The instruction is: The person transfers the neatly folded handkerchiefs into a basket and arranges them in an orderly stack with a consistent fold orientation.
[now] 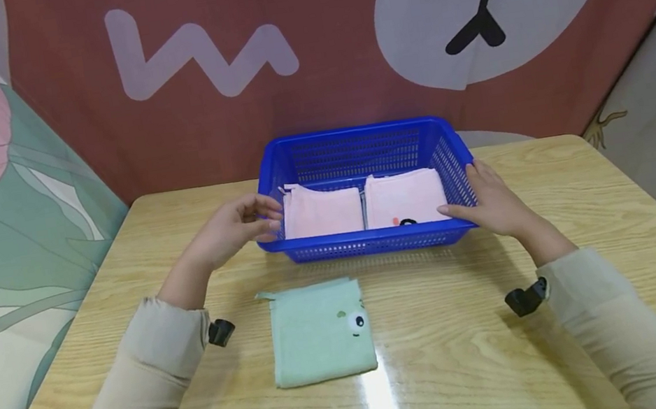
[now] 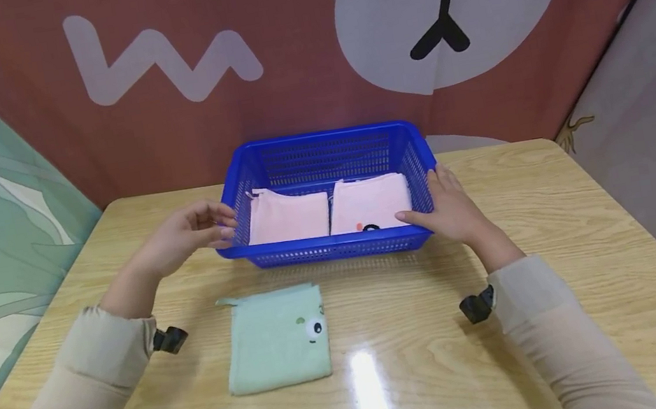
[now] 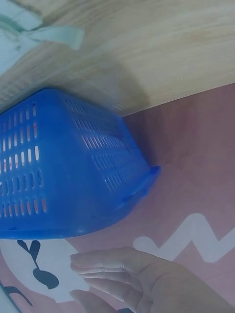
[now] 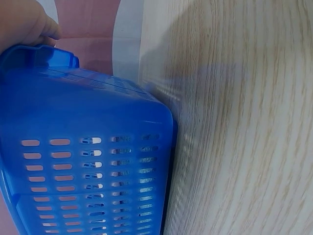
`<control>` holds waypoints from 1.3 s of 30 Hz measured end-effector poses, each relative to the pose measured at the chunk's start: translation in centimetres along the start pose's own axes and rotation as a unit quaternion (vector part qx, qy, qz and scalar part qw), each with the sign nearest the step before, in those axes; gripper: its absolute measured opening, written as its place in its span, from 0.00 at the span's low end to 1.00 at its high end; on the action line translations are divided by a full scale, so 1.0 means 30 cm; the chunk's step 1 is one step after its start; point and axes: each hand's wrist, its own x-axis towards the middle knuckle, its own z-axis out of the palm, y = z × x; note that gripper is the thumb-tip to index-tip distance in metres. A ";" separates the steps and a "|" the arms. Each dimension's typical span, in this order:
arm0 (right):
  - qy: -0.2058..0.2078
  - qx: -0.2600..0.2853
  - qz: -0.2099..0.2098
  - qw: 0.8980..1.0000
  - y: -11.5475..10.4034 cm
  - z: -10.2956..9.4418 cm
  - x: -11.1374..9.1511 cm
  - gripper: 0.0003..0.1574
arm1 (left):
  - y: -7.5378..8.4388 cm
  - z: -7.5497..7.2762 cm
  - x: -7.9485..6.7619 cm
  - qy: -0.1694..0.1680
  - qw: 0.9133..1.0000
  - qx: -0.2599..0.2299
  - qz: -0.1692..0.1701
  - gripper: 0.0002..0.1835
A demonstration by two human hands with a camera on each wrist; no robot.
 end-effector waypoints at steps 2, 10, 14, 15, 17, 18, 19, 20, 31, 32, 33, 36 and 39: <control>0.000 -0.001 0.000 1.000 0.001 -0.001 0.001 0.64 | -0.002 0.002 -0.006 -0.003 1.000 0.001 0.001 0.16; 0.002 -0.004 0.000 1.000 0.004 -0.005 -0.001 0.64 | -0.015 0.008 -0.029 -0.015 1.000 0.002 0.009 0.13; 0.003 -0.003 0.001 1.000 0.005 -0.004 -0.001 0.64 | -0.023 0.009 -0.040 -0.016 1.000 0.011 0.004 0.12; 0.003 -0.003 0.001 1.000 0.004 -0.003 -0.002 0.64 | -0.024 0.009 -0.043 -0.015 1.000 0.013 0.003 0.11; 0.003 -0.003 0.002 1.000 0.005 -0.003 -0.002 0.64 | -0.024 0.011 -0.049 -0.017 1.000 0.010 0.001 0.10; 0.003 -0.003 0.001 1.000 0.005 -0.003 -0.002 0.64 | -0.024 0.011 -0.051 -0.018 1.000 0.008 0.000 0.11; 0.003 -0.003 0.001 1.000 0.005 -0.002 -0.002 0.64 | -0.024 0.012 -0.054 -0.021 1.000 0.003 0.000 0.10; 0.003 -0.004 0.001 1.000 0.005 -0.002 -0.002 0.64 | -0.026 0.012 -0.056 -0.024 1.000 0.000 0.000 0.11; 0.001 -0.001 0.002 1.000 0.007 0.000 0.002 0.64 | -0.040 0.013 -0.074 -0.056 0.998 0.013 -0.012 0.10; 0.003 -0.001 0.002 1.000 0.008 0.001 0.003 0.64 | -0.043 0.013 -0.076 -0.060 0.998 0.015 -0.014 0.10; 0.003 -0.001 0.002 1.000 0.008 0.001 0.005 0.64 | -0.046 0.013 -0.078 -0.064 0.998 0.017 -0.017 0.11; 0.004 -0.001 0.001 1.000 0.010 0.003 0.007 0.64 | -0.059 0.012 -0.086 -0.073 0.997 0.025 -0.026 0.11; 0.004 -0.003 0.001 1.000 0.010 0.003 0.008 0.64 | -0.071 0.011 -0.093 -0.076 0.996 0.026 -0.030 0.11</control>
